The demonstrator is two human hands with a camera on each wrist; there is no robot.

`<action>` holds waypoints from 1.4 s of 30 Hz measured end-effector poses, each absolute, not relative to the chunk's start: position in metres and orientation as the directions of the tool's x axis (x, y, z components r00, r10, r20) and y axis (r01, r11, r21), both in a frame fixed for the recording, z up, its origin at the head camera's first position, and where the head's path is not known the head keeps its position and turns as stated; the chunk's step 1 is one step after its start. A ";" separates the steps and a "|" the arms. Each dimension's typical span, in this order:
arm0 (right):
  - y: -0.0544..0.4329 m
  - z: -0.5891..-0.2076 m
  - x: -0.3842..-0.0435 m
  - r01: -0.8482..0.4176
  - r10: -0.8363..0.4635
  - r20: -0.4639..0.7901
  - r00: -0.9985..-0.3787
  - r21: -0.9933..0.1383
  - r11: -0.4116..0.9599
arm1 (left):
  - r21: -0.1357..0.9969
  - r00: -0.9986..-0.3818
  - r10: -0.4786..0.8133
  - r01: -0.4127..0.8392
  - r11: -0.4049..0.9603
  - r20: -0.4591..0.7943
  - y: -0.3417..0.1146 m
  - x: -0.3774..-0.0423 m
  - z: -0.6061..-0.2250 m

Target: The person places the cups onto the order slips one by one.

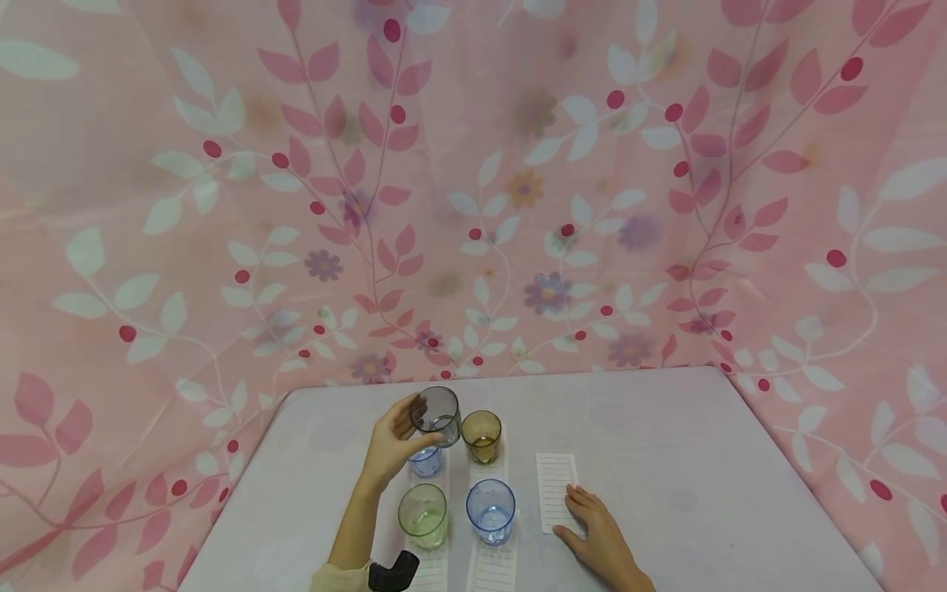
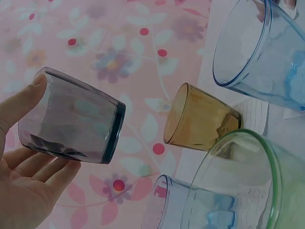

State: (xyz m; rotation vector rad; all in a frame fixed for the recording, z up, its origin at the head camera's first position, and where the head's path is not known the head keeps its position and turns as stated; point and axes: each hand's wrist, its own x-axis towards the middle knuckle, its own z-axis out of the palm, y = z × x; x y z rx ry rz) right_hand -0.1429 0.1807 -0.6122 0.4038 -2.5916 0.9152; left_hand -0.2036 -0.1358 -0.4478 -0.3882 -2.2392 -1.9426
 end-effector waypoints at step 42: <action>0.182 -0.608 -0.145 -0.381 -0.160 0.400 -0.902 -0.568 0.730 | 0.966 -0.935 0.293 0.239 0.102 0.201 -0.034 -0.233 -0.491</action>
